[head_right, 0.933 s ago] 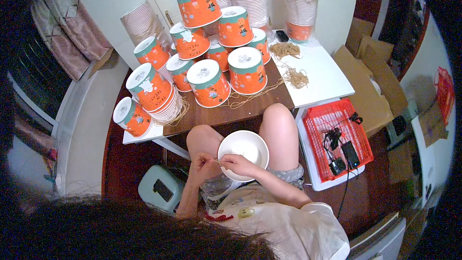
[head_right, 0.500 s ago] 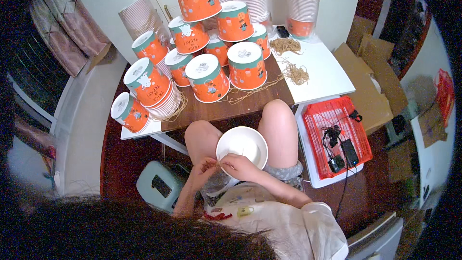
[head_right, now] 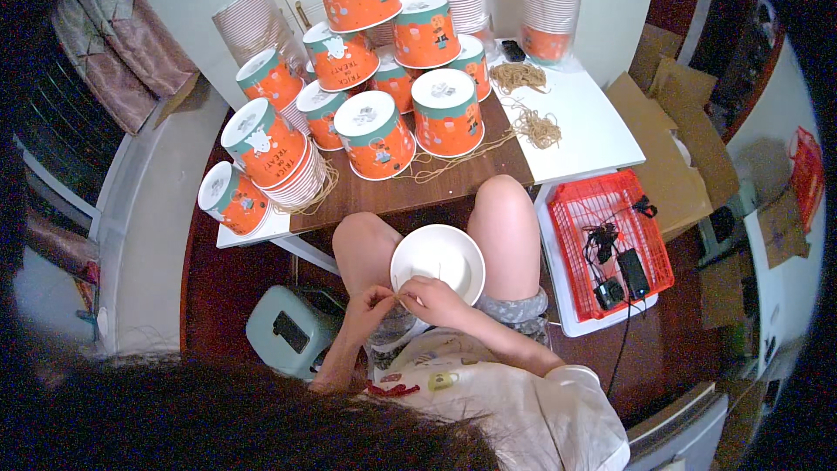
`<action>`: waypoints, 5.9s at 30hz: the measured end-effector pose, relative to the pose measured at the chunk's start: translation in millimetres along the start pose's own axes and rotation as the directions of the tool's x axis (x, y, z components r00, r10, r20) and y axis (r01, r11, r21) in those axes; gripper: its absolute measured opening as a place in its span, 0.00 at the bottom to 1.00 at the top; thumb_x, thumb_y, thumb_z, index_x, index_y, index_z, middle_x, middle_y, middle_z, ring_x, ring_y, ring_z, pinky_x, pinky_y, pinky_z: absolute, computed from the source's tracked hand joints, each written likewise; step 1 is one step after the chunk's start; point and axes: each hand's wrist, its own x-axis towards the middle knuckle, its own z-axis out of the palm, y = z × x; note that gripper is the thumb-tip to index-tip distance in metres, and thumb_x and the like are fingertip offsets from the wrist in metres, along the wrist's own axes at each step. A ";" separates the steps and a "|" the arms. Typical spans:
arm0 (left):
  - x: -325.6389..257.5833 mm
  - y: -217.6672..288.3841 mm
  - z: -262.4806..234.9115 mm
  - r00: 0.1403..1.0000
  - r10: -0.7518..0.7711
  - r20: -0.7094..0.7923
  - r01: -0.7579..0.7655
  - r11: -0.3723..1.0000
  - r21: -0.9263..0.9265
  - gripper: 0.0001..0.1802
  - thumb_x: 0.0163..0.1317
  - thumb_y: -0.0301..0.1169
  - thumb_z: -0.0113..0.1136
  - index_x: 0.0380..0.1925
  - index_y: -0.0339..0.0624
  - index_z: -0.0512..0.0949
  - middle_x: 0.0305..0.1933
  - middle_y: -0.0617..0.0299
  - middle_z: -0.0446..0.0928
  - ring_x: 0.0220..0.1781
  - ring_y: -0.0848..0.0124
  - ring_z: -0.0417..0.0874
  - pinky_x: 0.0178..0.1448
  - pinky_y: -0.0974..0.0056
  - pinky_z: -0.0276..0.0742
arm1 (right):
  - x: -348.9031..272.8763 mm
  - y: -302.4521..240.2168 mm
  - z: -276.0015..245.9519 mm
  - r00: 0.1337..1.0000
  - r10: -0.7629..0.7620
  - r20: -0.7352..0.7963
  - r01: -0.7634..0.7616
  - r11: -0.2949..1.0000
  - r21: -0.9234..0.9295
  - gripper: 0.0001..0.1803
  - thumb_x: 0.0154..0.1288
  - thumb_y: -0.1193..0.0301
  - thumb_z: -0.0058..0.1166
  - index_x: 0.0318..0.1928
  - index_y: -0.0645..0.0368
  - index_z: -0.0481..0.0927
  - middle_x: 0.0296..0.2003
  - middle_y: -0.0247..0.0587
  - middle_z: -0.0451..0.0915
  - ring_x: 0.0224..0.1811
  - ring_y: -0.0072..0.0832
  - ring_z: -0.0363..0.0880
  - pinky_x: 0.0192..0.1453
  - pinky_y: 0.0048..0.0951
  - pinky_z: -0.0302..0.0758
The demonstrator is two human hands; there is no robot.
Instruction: Threading and securing string handles onto paper buckets.
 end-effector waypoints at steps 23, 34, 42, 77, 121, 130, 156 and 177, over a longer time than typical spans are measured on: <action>-18.9 31.8 -2.0 0.976 0.214 0.040 -0.216 0.974 0.070 0.07 0.48 0.24 0.58 0.29 0.41 0.73 0.23 0.72 0.70 0.24 0.85 0.66 0.27 0.78 0.62 | 2.1 3.7 3.4 0.999 0.035 0.001 -0.035 0.999 0.012 0.04 0.53 0.74 0.50 0.30 0.61 0.76 0.27 0.44 0.75 0.30 0.38 0.75 0.34 0.32 0.71; -14.8 22.5 -4.5 0.988 0.151 -0.026 -0.132 0.925 0.356 0.09 0.54 0.33 0.56 0.29 0.37 0.75 0.21 0.59 0.75 0.21 0.78 0.73 0.26 0.71 0.68 | 1.8 1.3 5.1 1.000 0.019 0.005 -0.019 0.999 0.033 0.05 0.53 0.74 0.51 0.31 0.60 0.77 0.28 0.43 0.76 0.30 0.38 0.75 0.34 0.32 0.71; -17.4 31.2 2.5 0.972 0.216 -0.093 -0.134 0.834 0.535 0.08 0.53 0.33 0.55 0.30 0.43 0.76 0.22 0.57 0.76 0.21 0.66 0.78 0.26 0.66 0.72 | 0.8 0.2 4.1 1.000 0.001 -0.023 0.000 1.000 0.021 0.05 0.52 0.74 0.51 0.30 0.60 0.77 0.26 0.43 0.75 0.25 0.36 0.75 0.30 0.31 0.71; -14.0 28.9 7.1 0.892 0.447 -0.066 -0.235 0.584 0.777 0.05 0.53 0.32 0.52 0.25 0.47 0.76 0.22 0.57 0.75 0.22 0.59 0.77 0.26 0.61 0.71 | -4.1 -5.2 4.7 0.986 -0.010 -0.164 0.016 0.999 0.031 0.01 0.48 0.78 0.52 0.25 0.60 0.74 0.22 0.41 0.73 0.21 0.31 0.73 0.26 0.27 0.68; -46.7 4.6 -6.8 0.836 -0.518 0.181 0.539 0.837 -0.091 0.06 0.51 0.28 0.55 0.26 0.36 0.77 0.23 0.64 0.74 0.25 0.77 0.72 0.28 0.74 0.66 | -43.4 -45.0 27.6 0.756 -0.150 0.637 0.172 0.985 0.027 0.07 0.55 0.68 0.42 0.34 0.54 0.68 0.29 0.42 0.74 0.29 0.44 0.76 0.29 0.45 0.71; -45.5 -1.3 -14.1 0.859 -0.439 0.265 0.487 0.859 -0.157 0.09 0.50 0.29 0.56 0.28 0.35 0.77 0.25 0.66 0.76 0.24 0.81 0.71 0.25 0.78 0.61 | -36.7 -53.5 17.9 0.712 -0.148 0.686 0.194 0.981 0.010 0.10 0.56 0.67 0.45 0.39 0.54 0.70 0.31 0.41 0.73 0.30 0.41 0.75 0.31 0.40 0.71; -15.2 14.4 -13.3 0.783 -0.550 0.291 0.622 0.693 -0.365 0.07 0.51 0.30 0.55 0.19 0.39 0.74 0.18 0.67 0.70 0.16 0.80 0.64 0.19 0.76 0.55 | -29.8 -56.7 15.8 0.757 -0.271 0.595 0.217 0.962 0.163 0.09 0.54 0.68 0.46 0.37 0.54 0.71 0.31 0.39 0.74 0.30 0.39 0.75 0.30 0.38 0.70; 29.5 -1.4 -23.5 0.771 -0.528 0.357 0.634 0.693 -0.344 0.06 0.52 0.32 0.59 0.22 0.42 0.74 0.19 0.69 0.71 0.17 0.82 0.65 0.16 0.77 0.54 | -1.4 -96.0 18.6 0.411 -0.729 0.547 -0.101 0.560 0.822 0.04 0.52 0.76 0.40 0.27 0.64 0.65 0.20 0.45 0.65 0.22 0.37 0.65 0.28 0.34 0.62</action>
